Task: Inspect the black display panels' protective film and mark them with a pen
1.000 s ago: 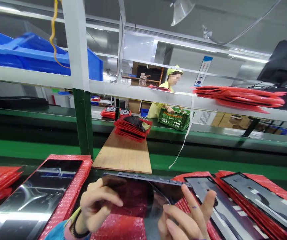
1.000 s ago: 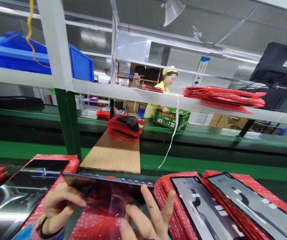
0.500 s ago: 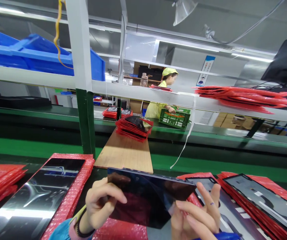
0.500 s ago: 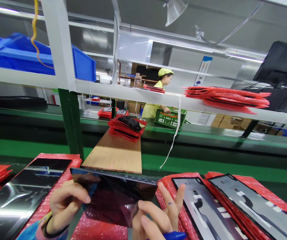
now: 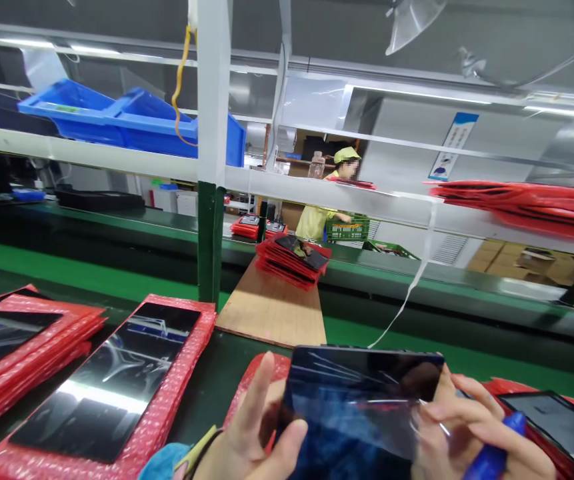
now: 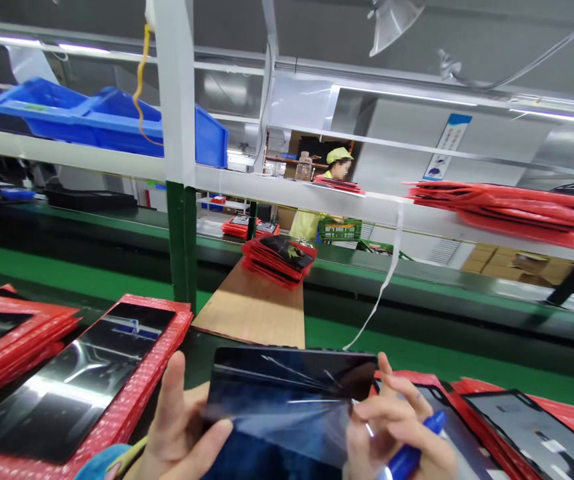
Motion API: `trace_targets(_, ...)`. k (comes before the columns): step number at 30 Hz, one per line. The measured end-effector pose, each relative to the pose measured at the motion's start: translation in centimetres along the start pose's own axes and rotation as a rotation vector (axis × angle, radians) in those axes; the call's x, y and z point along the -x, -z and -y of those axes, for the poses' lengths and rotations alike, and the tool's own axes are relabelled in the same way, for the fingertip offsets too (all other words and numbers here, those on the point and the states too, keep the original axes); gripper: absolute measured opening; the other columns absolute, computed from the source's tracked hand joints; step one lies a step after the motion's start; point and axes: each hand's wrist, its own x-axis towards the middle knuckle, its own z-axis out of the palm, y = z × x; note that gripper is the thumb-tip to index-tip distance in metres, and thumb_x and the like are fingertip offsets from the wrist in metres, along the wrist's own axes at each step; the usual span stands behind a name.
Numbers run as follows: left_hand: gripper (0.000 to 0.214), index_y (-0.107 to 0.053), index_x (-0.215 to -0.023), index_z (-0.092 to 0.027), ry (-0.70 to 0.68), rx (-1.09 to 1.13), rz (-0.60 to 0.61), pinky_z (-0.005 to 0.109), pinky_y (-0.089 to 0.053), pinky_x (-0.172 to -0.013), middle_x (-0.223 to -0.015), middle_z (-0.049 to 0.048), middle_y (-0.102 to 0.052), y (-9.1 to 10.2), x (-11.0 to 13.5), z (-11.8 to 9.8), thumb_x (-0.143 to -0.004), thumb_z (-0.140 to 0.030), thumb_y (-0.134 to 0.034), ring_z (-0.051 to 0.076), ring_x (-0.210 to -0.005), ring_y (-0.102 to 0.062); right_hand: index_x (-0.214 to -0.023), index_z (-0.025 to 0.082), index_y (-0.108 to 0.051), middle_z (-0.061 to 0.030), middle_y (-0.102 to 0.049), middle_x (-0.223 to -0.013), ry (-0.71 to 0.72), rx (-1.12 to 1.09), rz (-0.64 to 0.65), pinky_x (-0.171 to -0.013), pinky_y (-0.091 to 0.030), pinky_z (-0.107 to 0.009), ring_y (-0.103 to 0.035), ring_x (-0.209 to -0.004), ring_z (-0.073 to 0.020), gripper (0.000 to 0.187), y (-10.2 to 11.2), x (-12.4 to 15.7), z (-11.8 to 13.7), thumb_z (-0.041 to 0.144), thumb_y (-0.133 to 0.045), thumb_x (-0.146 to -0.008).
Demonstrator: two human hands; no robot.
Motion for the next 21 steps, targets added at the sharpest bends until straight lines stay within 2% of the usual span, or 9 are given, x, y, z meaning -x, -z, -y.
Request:
trace_targets(2, 0.076, 0.006, -0.151, -0.042, 0.079, 0.036, -0.014, 0.028, -0.057, -0.072, -0.117, 0.0085, -0.068, -0.6, 0.6, 0.0, -0.097, -0.023, -0.043, 0.014, -0.077, -0.068, -0.088, 0.024, -0.056, 0.0068, -0.063, -0.063, -0.015, -0.050, 0.016, -0.102, -0.039, -0.049, -0.059, -0.076, -0.0200, 0.036, -0.8, -0.3, -0.4, 0.007, -0.074, -0.061)
trace_targets(5, 0.083, 0.004, -0.153, -0.036, 0.232, -0.014, -0.005, 0.030, -0.056, -0.079, -0.127, 0.0129, -0.063, -0.7, 1.9, 0.4, -0.092, -0.019, -0.051, 0.019, -0.094, -0.068, -0.086, 0.026, -0.055, 0.0080, -0.059, -0.060, -0.121, -0.106, 0.056, -0.095, -0.040, -0.042, -0.057, -0.077, -0.0185, 0.032, -1.6, -0.5, -1.5, 0.011, -0.074, -0.064)
trace_targets(8, 0.095, 0.000, -0.152, -0.039, 0.339, -0.045, 0.036, 0.029, -0.057, -0.076, -0.134, 0.0116, -0.060, -0.4, 2.9, 0.9, -0.084, -0.015, -0.062, 0.023, -0.106, -0.066, -0.083, 0.027, -0.055, 0.0091, -0.056, -0.056, -0.212, -0.142, 0.105, -0.090, -0.040, -0.040, -0.055, -0.071, -0.0174, 0.029, -1.4, -0.2, -3.2, 0.017, -0.076, -0.065)
trace_targets(11, 0.102, 0.001, -0.152, -0.039, 0.377, 0.019, 0.079, 0.029, -0.056, -0.079, -0.133, 0.0120, -0.060, -0.4, 2.6, 0.9, -0.080, -0.015, -0.068, 0.024, -0.107, -0.066, -0.080, 0.028, -0.055, 0.0083, -0.052, -0.055, -0.309, -0.185, 0.117, -0.078, -0.045, -0.037, -0.055, -0.069, -0.0173, 0.030, -1.0, 0.2, -4.4, 0.023, -0.079, -0.062)
trace_targets(15, 0.102, -0.007, -0.153, -0.038, 0.388, 0.127, 0.131, 0.031, -0.056, -0.082, -0.126, 0.0130, -0.063, -0.8, 1.1, -0.2, -0.077, -0.022, -0.074, 0.024, -0.101, -0.069, -0.082, 0.029, -0.054, 0.0049, -0.046, -0.059, -0.438, -0.214, 0.087, -0.066, -0.049, -0.035, -0.059, -0.084, -0.0219, 0.032, -1.1, 0.7, -4.1, 0.027, -0.079, -0.064)
trace_targets(18, 0.095, -0.014, -0.152, -0.038, 0.403, 0.136, 0.130, 0.034, -0.058, -0.080, -0.120, 0.0113, -0.066, -1.0, 0.2, -0.9, -0.079, -0.029, -0.074, 0.025, -0.102, -0.068, -0.083, 0.028, -0.052, 0.0048, -0.045, -0.061, -0.493, -0.232, 0.093, -0.072, -0.049, -0.036, -0.058, -0.089, -0.0217, 0.033, -1.6, 0.7, -3.2, 0.028, -0.079, -0.065)
trace_targets(21, 0.085, -0.017, -0.152, -0.036, 0.405, 0.130, 0.118, 0.036, -0.059, -0.079, -0.117, 0.0116, -0.067, -0.9, 0.1, -1.2, -0.084, -0.031, -0.068, 0.027, -0.104, -0.068, -0.083, 0.028, -0.053, 0.0057, -0.047, -0.063, -0.570, -0.243, 0.107, -0.084, -0.046, -0.040, -0.057, -0.085, -0.0200, 0.034, -1.9, 0.6, -2.6, 0.026, -0.081, -0.064)
